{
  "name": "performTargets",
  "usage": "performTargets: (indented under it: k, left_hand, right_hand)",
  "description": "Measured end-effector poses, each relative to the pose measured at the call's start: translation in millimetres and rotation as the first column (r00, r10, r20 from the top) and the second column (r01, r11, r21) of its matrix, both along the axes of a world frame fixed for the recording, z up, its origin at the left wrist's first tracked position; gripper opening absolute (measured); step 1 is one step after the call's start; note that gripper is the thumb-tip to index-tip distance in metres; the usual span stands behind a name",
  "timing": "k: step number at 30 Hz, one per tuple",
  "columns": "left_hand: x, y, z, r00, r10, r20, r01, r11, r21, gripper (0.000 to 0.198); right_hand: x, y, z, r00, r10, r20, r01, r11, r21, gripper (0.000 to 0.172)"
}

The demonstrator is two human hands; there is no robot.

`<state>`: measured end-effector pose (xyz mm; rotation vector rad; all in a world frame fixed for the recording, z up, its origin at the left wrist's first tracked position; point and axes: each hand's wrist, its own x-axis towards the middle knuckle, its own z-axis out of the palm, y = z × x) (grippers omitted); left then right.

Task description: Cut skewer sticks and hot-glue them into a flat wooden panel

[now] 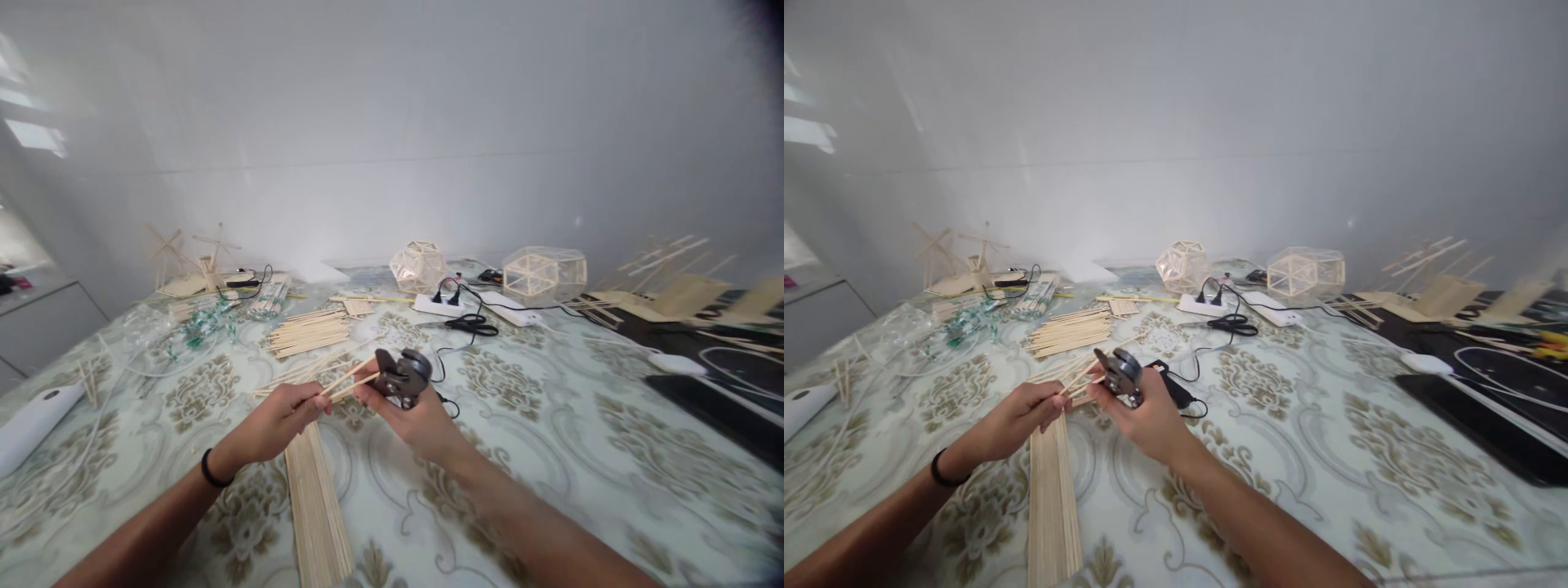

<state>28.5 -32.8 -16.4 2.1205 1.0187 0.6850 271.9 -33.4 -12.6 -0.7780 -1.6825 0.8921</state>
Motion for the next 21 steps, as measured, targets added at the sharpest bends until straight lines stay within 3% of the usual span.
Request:
performTargets:
  k: [4, 15, 21]
  left_hand:
    - [2.8, 0.4, 3.3, 0.999, 0.037, -0.04, -0.036, 0.999, 0.015, 0.047]
    - [3.7, 2.7, 6.4, 0.991, 0.099, -0.085, -0.098, 0.995, 0.018, 0.052]
    - [-1.3, 8.3, 8.4, 0.981, 0.195, -0.003, -0.194, 0.98, 0.041, 0.048]
  right_hand:
    - [3.3, 5.9, -0.7, 0.998, -0.045, -0.052, 0.043, 0.998, -0.052, 0.024]
    - [3.6, 7.9, -2.3, 0.99, -0.012, -0.142, -0.004, 0.994, -0.111, 0.029]
    - [5.9, 13.6, 5.3, 0.969, -0.047, -0.244, 0.016, 0.992, -0.124, 0.029]
